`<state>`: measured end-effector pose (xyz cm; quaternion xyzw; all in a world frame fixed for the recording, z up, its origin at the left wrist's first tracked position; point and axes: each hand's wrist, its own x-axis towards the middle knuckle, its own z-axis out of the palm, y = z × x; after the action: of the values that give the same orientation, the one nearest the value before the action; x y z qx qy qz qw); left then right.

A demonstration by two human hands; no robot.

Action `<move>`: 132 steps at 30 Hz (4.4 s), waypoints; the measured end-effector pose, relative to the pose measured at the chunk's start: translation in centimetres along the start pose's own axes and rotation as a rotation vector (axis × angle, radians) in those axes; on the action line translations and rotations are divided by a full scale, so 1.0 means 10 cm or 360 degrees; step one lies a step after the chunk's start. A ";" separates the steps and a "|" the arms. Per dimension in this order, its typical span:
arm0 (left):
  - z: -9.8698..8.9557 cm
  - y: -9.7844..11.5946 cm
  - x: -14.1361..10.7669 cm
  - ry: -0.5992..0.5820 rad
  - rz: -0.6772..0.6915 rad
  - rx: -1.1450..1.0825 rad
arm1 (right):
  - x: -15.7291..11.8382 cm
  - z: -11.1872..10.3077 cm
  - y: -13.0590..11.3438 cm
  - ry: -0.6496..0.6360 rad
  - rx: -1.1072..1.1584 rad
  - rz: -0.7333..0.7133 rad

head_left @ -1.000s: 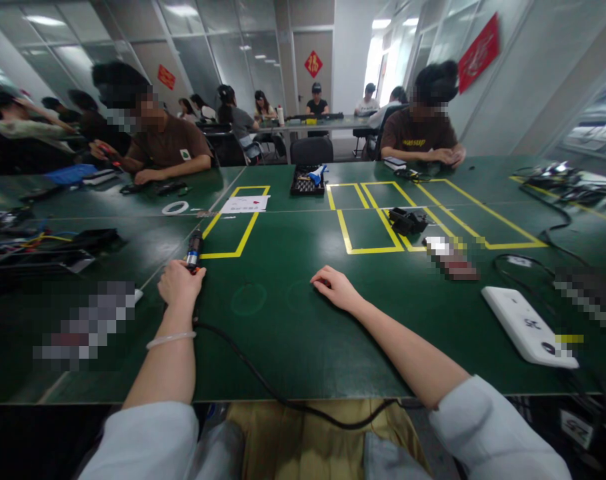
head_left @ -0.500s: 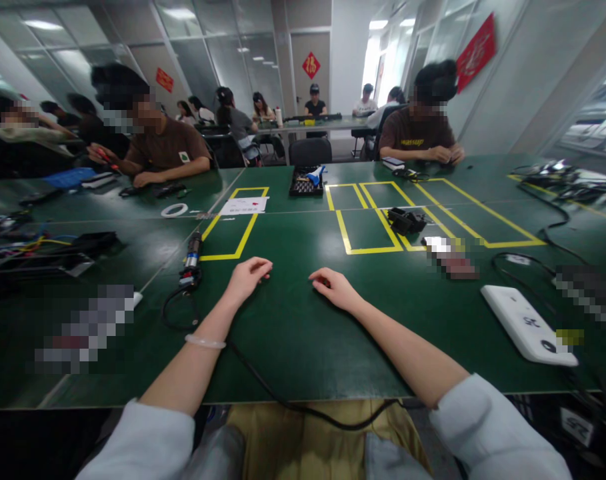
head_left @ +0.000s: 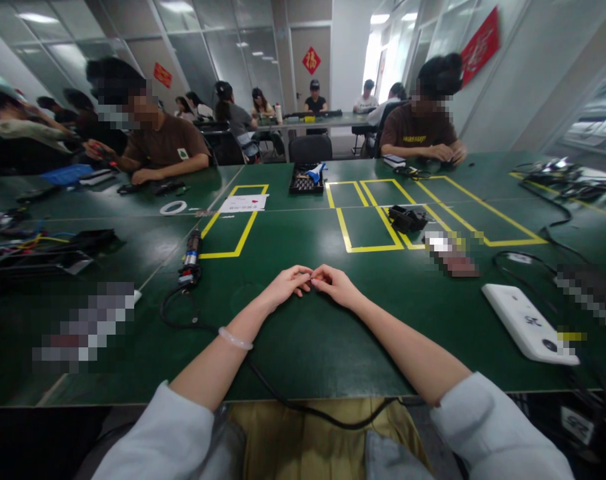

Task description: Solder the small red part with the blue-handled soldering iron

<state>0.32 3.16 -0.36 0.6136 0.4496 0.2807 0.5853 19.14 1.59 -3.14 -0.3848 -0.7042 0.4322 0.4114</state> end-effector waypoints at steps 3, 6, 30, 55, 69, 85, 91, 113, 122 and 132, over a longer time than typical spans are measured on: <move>0.01 0.00 -0.02 0.0011 -0.0021 0.0002 | 0.00 0.01 0.02 0.0031 0.0022 -0.0054; 0.02 -0.01 -0.02 0.0001 0.0007 0.0020 | -0.01 0.01 -0.02 0.0039 -0.0125 -0.0125; -1.35 0.04 -0.43 0.1633 0.0038 0.1818 | -0.01 -0.02 -0.08 0.0028 -0.0219 0.0056; -1.61 -0.15 -0.46 0.1293 -0.0684 0.1802 | 0.00 0.00 -0.05 0.0011 -0.0200 -0.0019; -0.42 -0.06 -0.12 0.0559 0.0279 0.1668 | 0.01 0.01 -0.02 0.0145 -0.0369 -0.0211; 0.04 0.03 -0.20 0.0318 0.0474 0.1625 | -0.01 0.03 -0.06 0.0082 -0.0759 -0.0218; 0.09 0.06 -0.23 0.0361 0.0456 0.1764 | -0.01 0.02 -0.06 0.0075 -0.0714 -0.0252; -0.21 -0.02 -0.13 0.0663 0.0294 0.2089 | -0.06 -0.02 -0.11 0.0078 -0.0629 -0.0201; -1.11 -0.11 -0.22 0.0862 -0.0250 0.2025 | -0.04 -0.02 -0.06 0.0053 -0.0650 -0.0176; -1.94 -0.32 -0.55 0.1199 -0.0652 0.1890 | -0.04 -0.02 -0.05 0.0040 -0.0632 -0.0188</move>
<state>-19.66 7.05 0.56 0.5929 0.8025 0.0666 0.0003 19.39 1.09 -2.73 -0.4219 -0.7916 0.2552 0.3609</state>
